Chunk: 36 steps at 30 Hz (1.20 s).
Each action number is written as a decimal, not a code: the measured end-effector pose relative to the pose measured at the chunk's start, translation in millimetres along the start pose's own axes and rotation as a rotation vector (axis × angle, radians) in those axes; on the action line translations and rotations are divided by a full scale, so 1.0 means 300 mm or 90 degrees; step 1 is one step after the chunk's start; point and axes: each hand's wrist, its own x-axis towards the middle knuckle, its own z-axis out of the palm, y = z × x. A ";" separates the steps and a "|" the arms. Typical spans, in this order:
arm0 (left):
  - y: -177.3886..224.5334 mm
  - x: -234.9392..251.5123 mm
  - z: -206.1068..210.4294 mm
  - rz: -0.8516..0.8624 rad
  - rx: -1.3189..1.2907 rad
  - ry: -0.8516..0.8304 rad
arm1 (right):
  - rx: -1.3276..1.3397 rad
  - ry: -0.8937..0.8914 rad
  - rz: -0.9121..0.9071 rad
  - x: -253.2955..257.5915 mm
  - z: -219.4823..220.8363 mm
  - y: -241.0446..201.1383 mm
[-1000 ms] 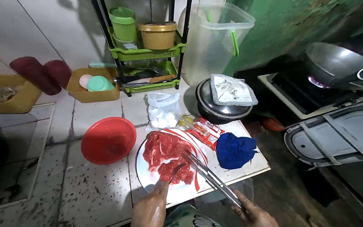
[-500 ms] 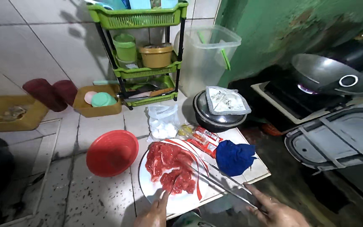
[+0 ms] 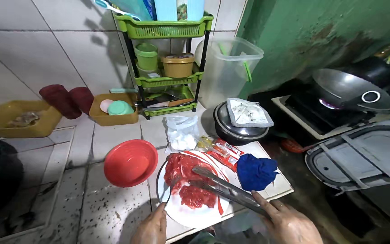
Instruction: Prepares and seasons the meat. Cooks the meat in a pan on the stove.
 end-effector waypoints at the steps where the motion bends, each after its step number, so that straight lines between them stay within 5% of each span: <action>1: 0.001 0.002 0.004 -0.007 -0.006 -0.012 | 0.005 0.007 0.002 -0.007 0.010 -0.015; 16: -0.019 0.057 -0.012 -0.043 -0.050 -0.078 | 0.298 -0.147 0.214 -0.146 0.173 -0.093; 24: 0.019 0.171 0.009 -0.123 -0.139 -0.201 | 0.304 -0.155 0.194 -0.118 0.152 -0.015; 30: -0.012 0.191 0.063 -0.155 -0.346 -0.164 | 0.308 -0.217 0.132 -0.073 0.085 0.060; 36: -0.015 0.157 0.078 -0.156 -0.367 -0.142 | 0.345 -0.351 0.181 0.081 0.026 0.032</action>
